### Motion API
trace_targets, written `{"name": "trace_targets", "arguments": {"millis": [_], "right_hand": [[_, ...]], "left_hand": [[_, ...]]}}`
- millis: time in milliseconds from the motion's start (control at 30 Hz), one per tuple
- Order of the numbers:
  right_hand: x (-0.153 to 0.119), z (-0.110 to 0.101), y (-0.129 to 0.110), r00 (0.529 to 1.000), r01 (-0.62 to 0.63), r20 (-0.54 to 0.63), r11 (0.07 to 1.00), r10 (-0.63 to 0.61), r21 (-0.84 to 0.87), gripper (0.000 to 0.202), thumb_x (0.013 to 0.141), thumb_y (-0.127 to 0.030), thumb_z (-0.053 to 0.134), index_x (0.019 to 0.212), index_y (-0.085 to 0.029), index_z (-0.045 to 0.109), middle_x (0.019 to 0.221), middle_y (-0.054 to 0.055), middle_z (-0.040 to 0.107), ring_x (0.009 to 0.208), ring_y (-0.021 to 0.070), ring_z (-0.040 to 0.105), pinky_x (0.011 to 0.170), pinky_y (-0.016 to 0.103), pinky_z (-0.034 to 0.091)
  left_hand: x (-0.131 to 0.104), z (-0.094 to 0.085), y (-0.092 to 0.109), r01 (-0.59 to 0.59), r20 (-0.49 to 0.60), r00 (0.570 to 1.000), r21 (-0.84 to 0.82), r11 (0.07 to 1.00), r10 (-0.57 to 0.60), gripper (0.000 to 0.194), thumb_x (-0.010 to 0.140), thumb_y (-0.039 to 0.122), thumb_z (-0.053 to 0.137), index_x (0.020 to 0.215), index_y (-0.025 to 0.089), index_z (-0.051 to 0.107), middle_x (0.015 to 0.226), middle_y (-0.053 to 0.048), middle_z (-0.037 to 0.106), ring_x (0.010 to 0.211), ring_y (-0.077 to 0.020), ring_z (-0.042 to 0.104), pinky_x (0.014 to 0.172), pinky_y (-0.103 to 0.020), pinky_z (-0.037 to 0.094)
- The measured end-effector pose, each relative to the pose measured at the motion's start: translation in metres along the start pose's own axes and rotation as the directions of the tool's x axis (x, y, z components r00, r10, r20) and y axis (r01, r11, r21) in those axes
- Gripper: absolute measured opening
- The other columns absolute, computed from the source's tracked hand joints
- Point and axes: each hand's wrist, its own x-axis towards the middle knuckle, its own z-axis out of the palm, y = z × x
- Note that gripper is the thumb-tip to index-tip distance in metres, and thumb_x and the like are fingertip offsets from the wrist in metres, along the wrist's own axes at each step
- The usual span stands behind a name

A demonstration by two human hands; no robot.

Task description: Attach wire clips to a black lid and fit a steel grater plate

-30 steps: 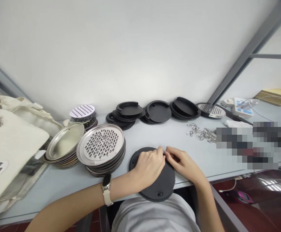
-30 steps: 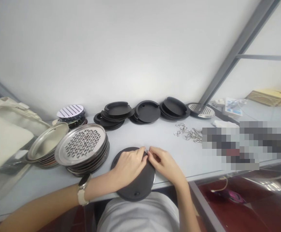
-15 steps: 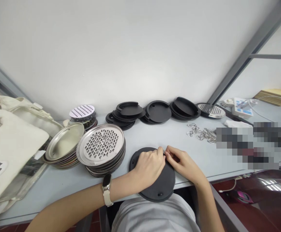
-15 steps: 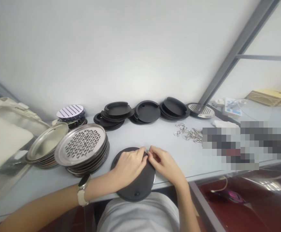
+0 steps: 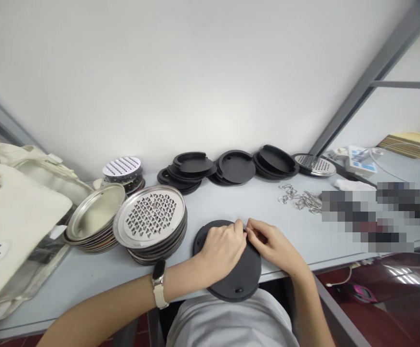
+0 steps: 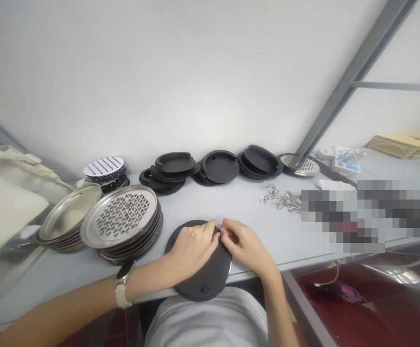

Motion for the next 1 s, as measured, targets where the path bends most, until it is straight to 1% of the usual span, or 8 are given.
{"name": "trace_targets", "arguments": {"millis": [400, 767, 933, 1000], "right_hand": [[-0.0004, -0.0001, -0.001, 1.0, 0.009, -0.007, 1.0, -0.009, 0.009, 0.024, 0.092, -0.026, 0.04, 0.069, -0.021, 0.038, 0.061, -0.005, 0.042, 0.057, 0.012, 0.041, 0.054, 0.024, 0.033], [0.0004, 0.001, 0.0015, 1.0, 0.001, -0.005, 1.0, -0.001, 0.019, 0.027, 0.095, -0.03, 0.037, 0.069, -0.021, 0.037, 0.062, -0.005, 0.043, 0.057, 0.0123, 0.042, 0.056, 0.024, 0.034], [-0.0008, -0.0002, 0.0014, 0.999, -0.017, -0.037, 0.998, 0.019, 0.055, 0.028, 0.096, -0.032, 0.035, 0.07, -0.021, 0.036, 0.06, -0.005, 0.037, 0.055, 0.0118, 0.038, 0.053, 0.023, 0.033], [-0.001, -0.0004, 0.0017, 0.999, -0.023, -0.047, 0.998, 0.026, 0.063, 0.028, 0.097, -0.033, 0.035, 0.071, -0.021, 0.036, 0.06, -0.005, 0.037, 0.055, 0.0119, 0.038, 0.054, 0.023, 0.032]], "left_hand": [[-0.0001, -0.0006, 0.0006, 0.009, 0.018, 1.0, -0.014, 1.0, -0.009, 0.015, 0.095, 0.021, 0.037, 0.102, 0.015, 0.049, 0.078, -0.005, 0.064, 0.068, -0.0201, 0.065, 0.056, -0.028, 0.048], [-0.0007, 0.0008, 0.0002, 0.008, 0.013, 1.0, -0.006, 1.0, -0.008, 0.015, 0.095, 0.02, 0.036, 0.101, 0.015, 0.049, 0.077, -0.005, 0.063, 0.067, -0.0203, 0.064, 0.056, -0.029, 0.048], [-0.001, 0.0018, -0.0024, -0.015, 0.03, 0.999, -0.02, 1.0, 0.016, 0.015, 0.095, 0.018, 0.035, 0.099, 0.015, 0.049, 0.079, -0.005, 0.063, 0.069, -0.0197, 0.064, 0.057, -0.029, 0.048], [-0.0008, 0.0017, -0.0027, -0.02, 0.027, 0.999, -0.019, 1.0, 0.02, 0.015, 0.095, 0.018, 0.034, 0.097, 0.015, 0.049, 0.079, -0.005, 0.063, 0.068, -0.0196, 0.064, 0.056, -0.029, 0.047]]}}
